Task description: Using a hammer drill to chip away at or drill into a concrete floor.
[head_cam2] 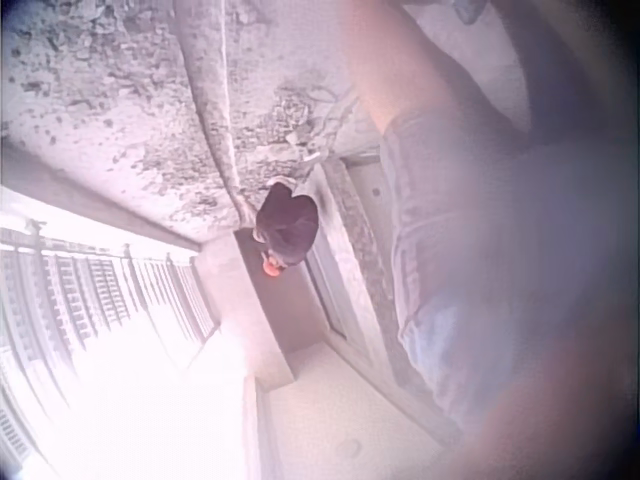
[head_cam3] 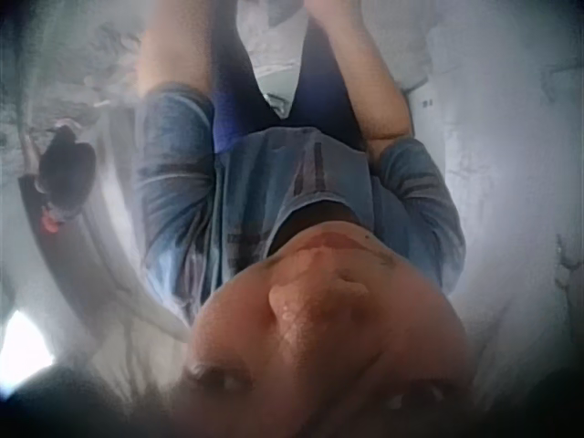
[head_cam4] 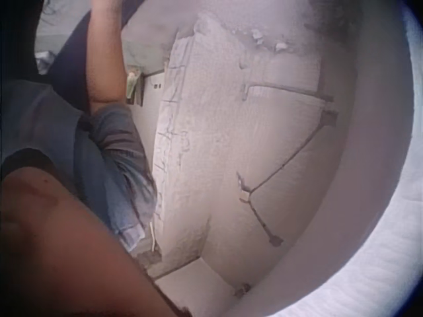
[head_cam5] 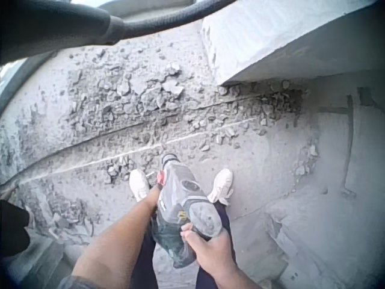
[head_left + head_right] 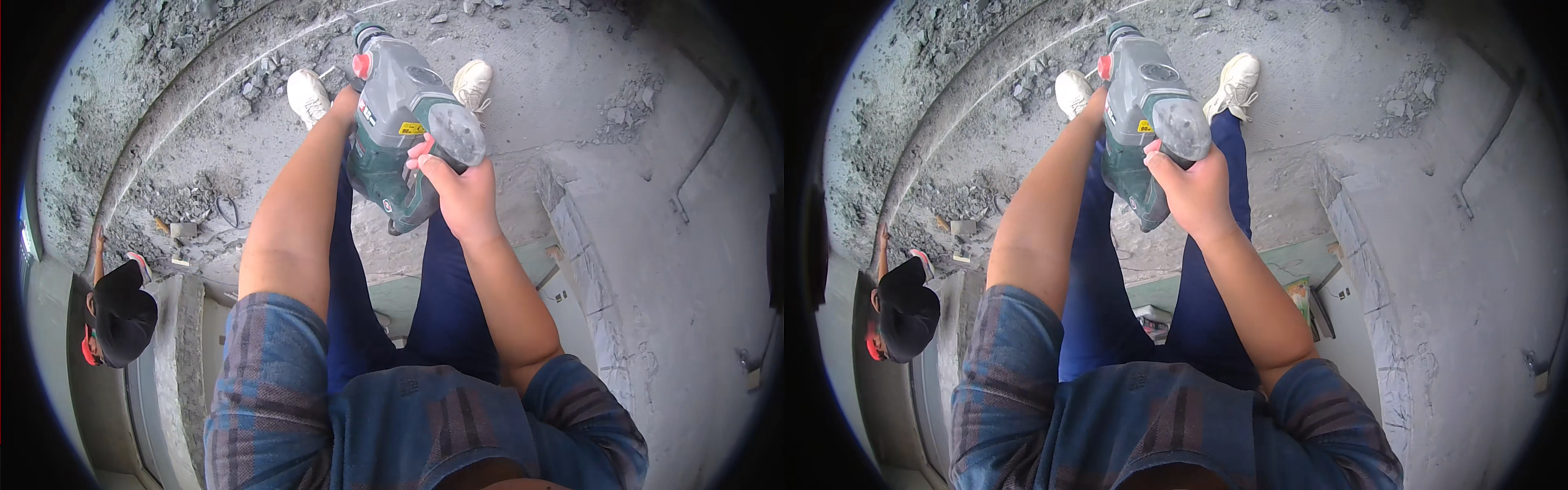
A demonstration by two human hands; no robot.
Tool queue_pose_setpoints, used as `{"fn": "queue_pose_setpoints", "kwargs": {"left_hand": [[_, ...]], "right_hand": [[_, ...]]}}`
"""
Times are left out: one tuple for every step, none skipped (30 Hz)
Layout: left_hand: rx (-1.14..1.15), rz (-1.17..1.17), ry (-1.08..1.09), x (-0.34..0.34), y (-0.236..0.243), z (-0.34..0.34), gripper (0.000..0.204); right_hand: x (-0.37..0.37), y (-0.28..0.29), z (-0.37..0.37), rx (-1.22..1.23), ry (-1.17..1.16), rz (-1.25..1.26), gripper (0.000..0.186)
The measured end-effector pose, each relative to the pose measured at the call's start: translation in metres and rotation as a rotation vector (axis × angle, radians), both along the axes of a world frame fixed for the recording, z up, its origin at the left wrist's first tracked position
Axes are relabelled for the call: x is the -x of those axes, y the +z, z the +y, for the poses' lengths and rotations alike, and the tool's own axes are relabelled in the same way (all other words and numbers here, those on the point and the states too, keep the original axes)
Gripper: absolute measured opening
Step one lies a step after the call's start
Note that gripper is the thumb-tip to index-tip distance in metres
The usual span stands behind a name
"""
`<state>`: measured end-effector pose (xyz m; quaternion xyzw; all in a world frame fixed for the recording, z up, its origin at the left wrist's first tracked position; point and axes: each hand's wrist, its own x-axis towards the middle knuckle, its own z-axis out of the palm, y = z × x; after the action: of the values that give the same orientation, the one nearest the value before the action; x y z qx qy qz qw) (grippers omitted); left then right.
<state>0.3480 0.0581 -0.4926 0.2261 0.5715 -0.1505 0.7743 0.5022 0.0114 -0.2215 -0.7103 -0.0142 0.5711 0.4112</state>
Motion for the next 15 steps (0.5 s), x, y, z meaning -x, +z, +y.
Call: {"fn": "queue_pose_setpoints", "kwargs": {"left_hand": [[-0.015,-0.005,0.105,-0.006,-0.008,0.010,0.046],[-0.038,-0.001,0.118,-0.016,-0.020,0.023,0.046],[-0.048,0.055,0.155,-0.027,-0.033,0.036,0.047],[-0.030,0.110,0.188,-0.037,-0.037,0.037,0.047],[0.010,0.164,0.216,-0.047,-0.037,0.025,0.048],[-0.124,0.138,0.009,-0.040,-0.048,0.025,0.048],[-0.154,0.090,-0.051,-0.080,-0.043,0.015,0.045],[-0.274,0.083,0.043,-0.086,-0.053,0.007,0.044],[-0.408,0.082,0.126,-0.084,-0.066,0.005,0.043],[-0.376,0.122,0.176,-0.117,-0.064,0.000,0.042],[-0.329,0.151,0.231,-0.160,-0.052,-0.005,0.042],[-0.267,0.125,0.152,-0.199,-0.036,0.002,0.043],[-0.210,0.104,0.068,-0.228,-0.021,0.007,0.044],[-0.269,0.085,0.039,-0.232,-0.026,0.005,0.044],[-0.328,0.067,0.009,-0.235,-0.031,0.006,0.044]], "right_hand": [[-0.013,-0.013,0.004,-0.002,0.049,0.033,0.028],[-0.026,-0.029,0.008,-0.003,0.099,0.064,0.028],[-0.041,-0.049,0.013,-0.019,0.111,0.039,0.026],[-0.057,-0.063,0.021,-0.009,0.132,0.054,0.025],[-0.077,-0.068,0.030,0.022,0.150,0.067,0.024],[-0.085,-0.066,0.042,0.025,0.130,0.078,0.022],[-0.117,-0.070,0.039,0.076,0.172,0.034,0.024],[-0.128,-0.069,0.044,0.024,0.173,0.052,0.020],[-0.133,-0.069,0.049,-0.041,0.166,0.080,0.017],[-0.154,-0.068,0.044,0.000,0.185,0.035,0.020],[-0.182,-0.063,0.037,0.054,0.207,-0.022,0.022],[-0.205,-0.058,0.033,0.074,0.209,-0.039,0.022],[-0.224,-0.049,0.031,0.135,0.185,-0.122,0.024],[-0.229,-0.046,0.032,0.177,0.157,-0.177,0.025],[-0.230,-0.041,0.032,0.173,0.153,-0.159,0.025]]}}
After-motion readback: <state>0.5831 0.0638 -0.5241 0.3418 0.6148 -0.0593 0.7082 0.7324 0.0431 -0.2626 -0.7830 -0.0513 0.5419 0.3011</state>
